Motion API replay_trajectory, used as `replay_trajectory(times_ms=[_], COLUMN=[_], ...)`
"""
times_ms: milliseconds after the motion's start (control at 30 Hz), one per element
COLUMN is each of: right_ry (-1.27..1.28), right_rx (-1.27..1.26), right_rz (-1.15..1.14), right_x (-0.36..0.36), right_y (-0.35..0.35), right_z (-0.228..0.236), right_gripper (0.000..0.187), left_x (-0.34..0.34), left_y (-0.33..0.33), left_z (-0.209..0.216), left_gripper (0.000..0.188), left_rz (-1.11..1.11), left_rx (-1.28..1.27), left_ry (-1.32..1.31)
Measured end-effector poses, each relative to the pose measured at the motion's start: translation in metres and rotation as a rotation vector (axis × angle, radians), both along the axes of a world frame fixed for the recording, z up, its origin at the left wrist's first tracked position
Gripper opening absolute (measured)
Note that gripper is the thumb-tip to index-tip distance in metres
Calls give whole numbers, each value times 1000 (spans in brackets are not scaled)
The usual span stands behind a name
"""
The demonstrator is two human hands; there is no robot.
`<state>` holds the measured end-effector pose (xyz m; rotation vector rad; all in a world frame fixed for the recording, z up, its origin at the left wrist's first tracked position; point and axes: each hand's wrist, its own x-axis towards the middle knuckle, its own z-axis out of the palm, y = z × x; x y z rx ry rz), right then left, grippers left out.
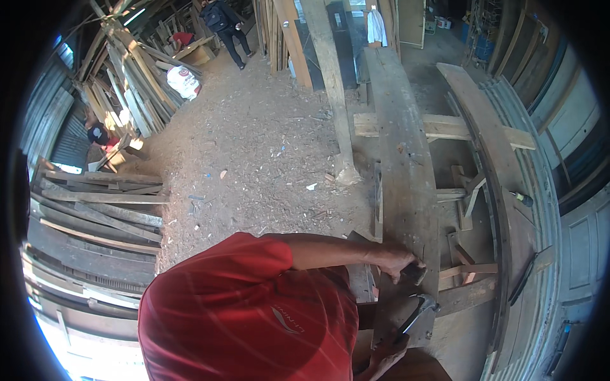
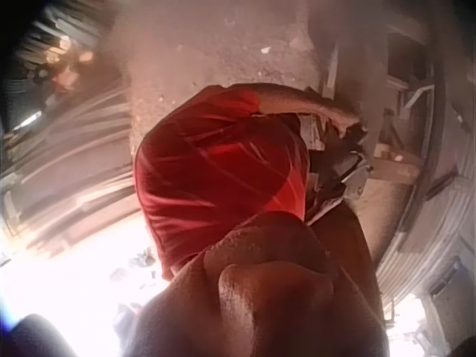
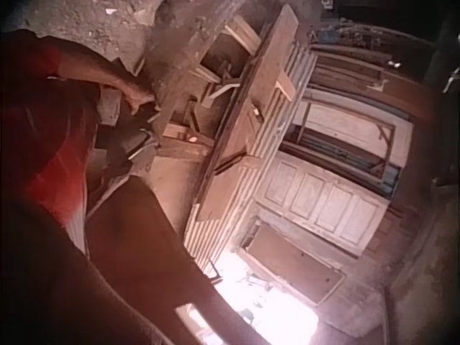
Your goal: The person uses a hammer and a pair of pincers to remove nails from a wooden board, then uses a hammer and chisel to carve out a section of a wooden door.
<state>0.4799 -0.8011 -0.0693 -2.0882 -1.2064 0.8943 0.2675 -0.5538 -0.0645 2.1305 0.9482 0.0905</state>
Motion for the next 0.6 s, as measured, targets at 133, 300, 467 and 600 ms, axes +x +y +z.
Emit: replay_trajectory(times_ms=[133, 300, 467, 600], right_ry=[-26, -30, 33, -18], right_rx=[126, -58, -86, 22], right_rz=[-30, -145, -216, -367], right_x=[-23, -43, -67, -104], right_y=[5, 8, -40, -78], right_z=[29, 80, 85, 78], right_gripper=[48, 32, 23, 23], left_x=[-8, -10, 10, 64], left_y=[7, 5, 0, -9], left_z=[7, 50, 52, 69], left_gripper=[93, 47, 42, 51], left_rz=[1, 89, 26, -168], left_rx=[-71, -204, -36, 67], left_ry=[-17, 9, 30, -80])
